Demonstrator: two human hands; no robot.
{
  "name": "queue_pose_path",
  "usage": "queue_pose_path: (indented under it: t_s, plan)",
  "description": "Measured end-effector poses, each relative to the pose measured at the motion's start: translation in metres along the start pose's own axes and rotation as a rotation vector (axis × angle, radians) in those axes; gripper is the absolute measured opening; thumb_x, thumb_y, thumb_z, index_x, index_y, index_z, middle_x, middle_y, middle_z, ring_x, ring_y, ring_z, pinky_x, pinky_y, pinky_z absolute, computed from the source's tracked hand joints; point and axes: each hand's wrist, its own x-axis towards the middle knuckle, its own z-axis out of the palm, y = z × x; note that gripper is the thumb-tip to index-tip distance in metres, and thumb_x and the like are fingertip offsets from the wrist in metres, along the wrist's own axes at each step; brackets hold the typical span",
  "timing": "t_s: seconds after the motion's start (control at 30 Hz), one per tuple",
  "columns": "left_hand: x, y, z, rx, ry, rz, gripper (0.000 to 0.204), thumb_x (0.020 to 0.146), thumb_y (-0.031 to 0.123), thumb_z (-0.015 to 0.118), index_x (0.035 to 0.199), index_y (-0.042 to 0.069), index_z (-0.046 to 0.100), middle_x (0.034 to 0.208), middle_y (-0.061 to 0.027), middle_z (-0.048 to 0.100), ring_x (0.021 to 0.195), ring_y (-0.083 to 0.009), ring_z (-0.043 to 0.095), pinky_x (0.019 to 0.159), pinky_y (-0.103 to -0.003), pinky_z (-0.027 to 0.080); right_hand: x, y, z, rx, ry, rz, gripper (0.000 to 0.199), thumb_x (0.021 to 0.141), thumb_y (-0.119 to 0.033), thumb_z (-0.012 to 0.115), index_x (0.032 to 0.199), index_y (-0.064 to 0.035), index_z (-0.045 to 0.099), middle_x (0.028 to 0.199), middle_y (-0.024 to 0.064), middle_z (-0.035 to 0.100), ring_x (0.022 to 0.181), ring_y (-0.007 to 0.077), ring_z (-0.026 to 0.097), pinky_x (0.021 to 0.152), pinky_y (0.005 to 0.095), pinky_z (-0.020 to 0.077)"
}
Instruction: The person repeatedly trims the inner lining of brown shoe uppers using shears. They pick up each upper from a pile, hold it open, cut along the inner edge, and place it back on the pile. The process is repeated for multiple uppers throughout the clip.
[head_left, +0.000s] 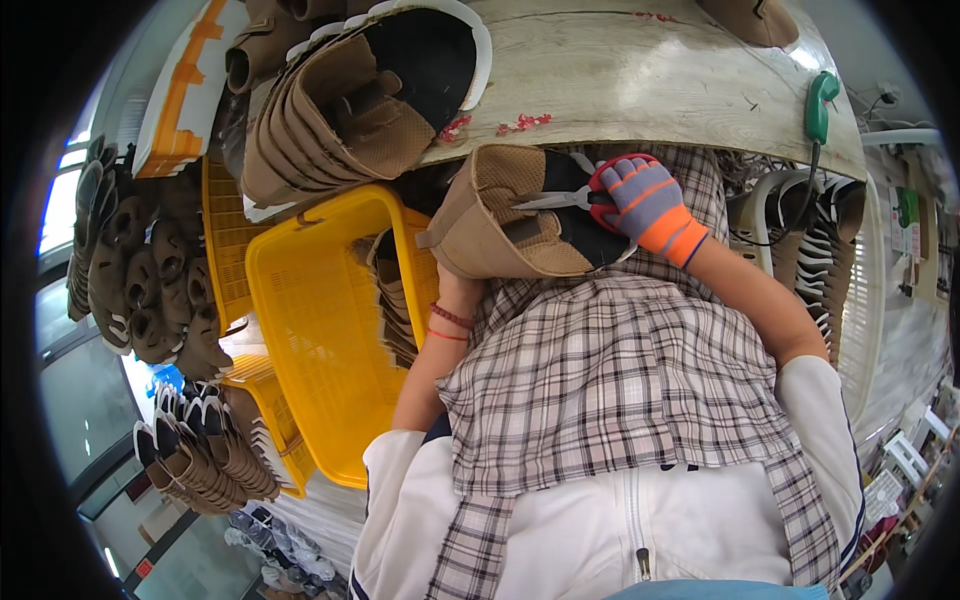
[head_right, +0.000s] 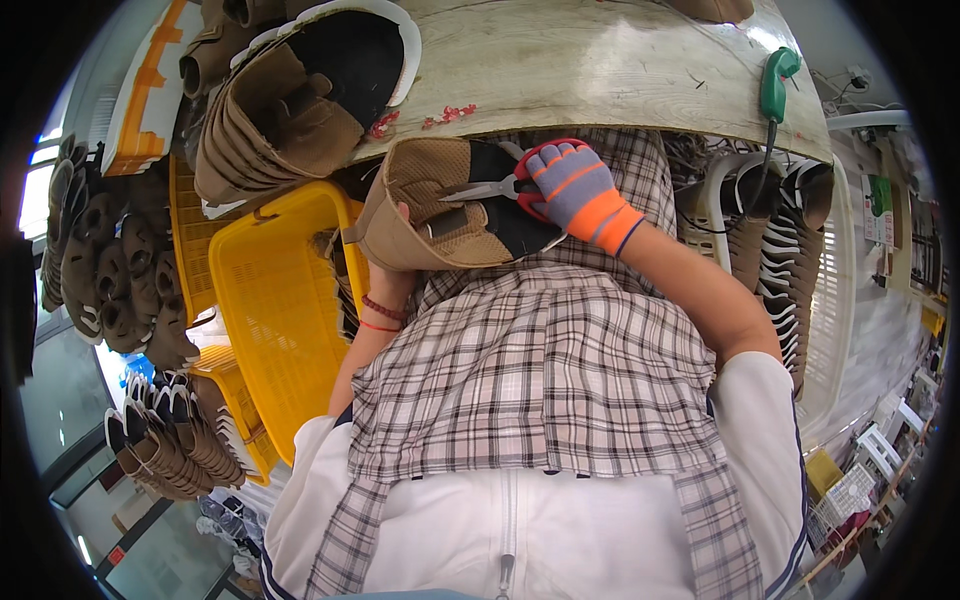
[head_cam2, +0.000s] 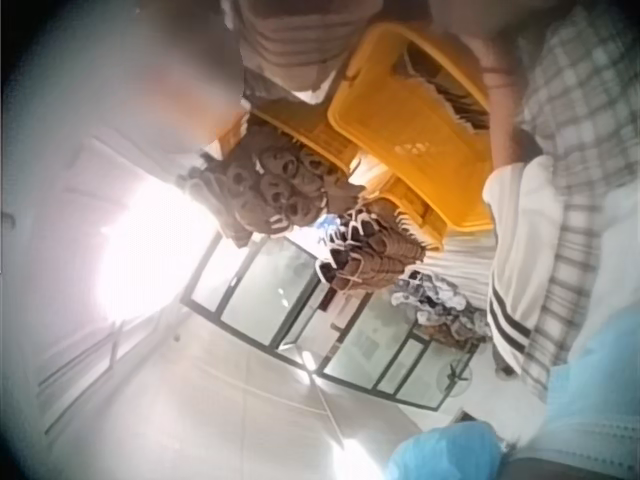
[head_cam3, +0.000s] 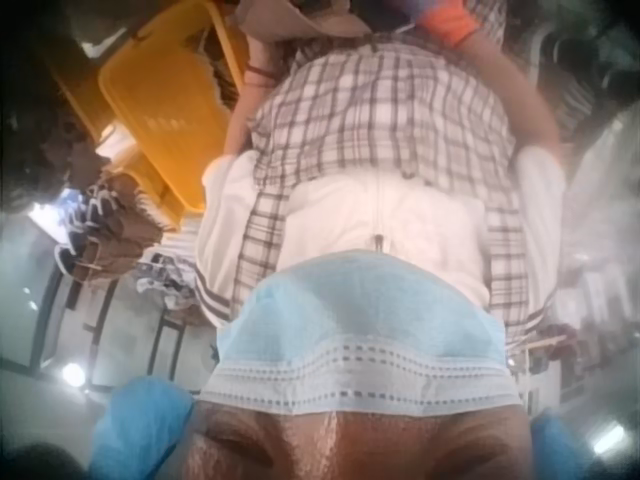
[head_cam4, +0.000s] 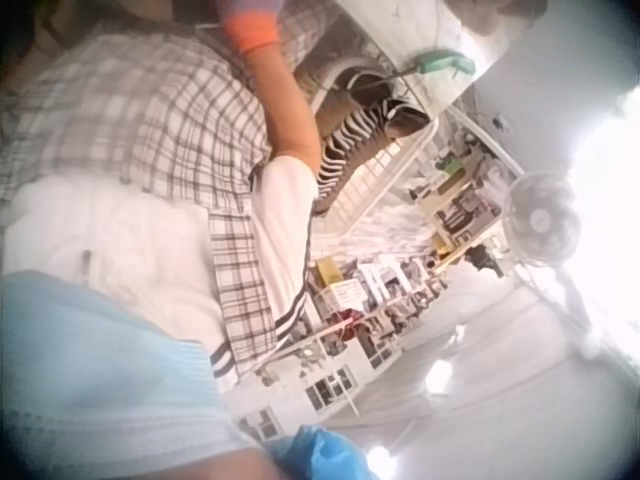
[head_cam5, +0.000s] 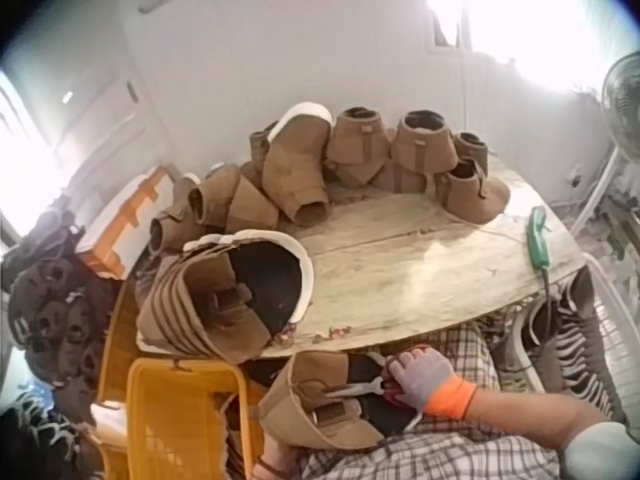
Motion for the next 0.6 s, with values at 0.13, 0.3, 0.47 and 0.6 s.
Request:
queue_pose_path:
  t_s: [0.13, 0.3, 0.47, 0.6]
  plan:
    - [-0.006, 0.004, 0.008, -0.074, -0.008, -0.029, 0.049, 0.089, 0.027, 0.069, 0.129, 0.009, 0.049, 0.12, -0.0024, 0.056, 0.105, -0.0155, 0.055, 0.087, -0.032, 0.049, -0.002, -0.001, -0.004, -0.057, 0.057, -0.018, 0.035, 0.073, -0.031, 0.072, 0.099, -0.0103, 0.06, 0.09, 0.0092, 0.061, 0.084, 0.0278, 0.06, 0.077, 0.0382, 0.0477]
    - [-0.005, 0.004, 0.006, -0.077, -0.038, -0.04, 0.051, 0.088, 0.028, 0.069, 0.131, 0.009, 0.048, 0.121, -0.0028, 0.055, 0.106, -0.0166, 0.055, 0.088, -0.033, 0.049, -0.008, 0.009, -0.003, -0.045, -0.073, 0.046, 0.036, 0.074, -0.03, 0.072, 0.1, -0.0082, 0.06, 0.09, 0.0103, 0.062, 0.081, 0.0298, 0.061, 0.072, 0.0385, 0.0487]
    - [-0.008, 0.004, 0.01, -0.069, 0.002, -0.036, 0.052, 0.088, 0.028, 0.07, 0.131, 0.009, 0.048, 0.121, -0.0032, 0.055, 0.107, -0.0166, 0.055, 0.088, -0.032, 0.049, -0.012, 0.02, -0.016, 0.117, 0.068, 0.053, 0.041, 0.067, -0.032, 0.077, 0.097, -0.0093, 0.06, 0.094, 0.0106, 0.062, 0.088, 0.0286, 0.059, 0.076, 0.0384, 0.0471]
    - [-0.004, 0.001, 0.006, -0.049, -0.019, -0.027, 0.052, 0.089, 0.029, 0.069, 0.131, 0.008, 0.048, 0.121, -0.0029, 0.055, 0.106, -0.0155, 0.055, 0.087, -0.031, 0.049, -0.001, 0.015, -0.012, 0.048, -0.041, -0.015, 0.042, 0.068, -0.036, 0.076, 0.097, -0.0101, 0.061, 0.09, 0.0092, 0.061, 0.086, 0.0275, 0.059, 0.076, 0.0375, 0.0464]
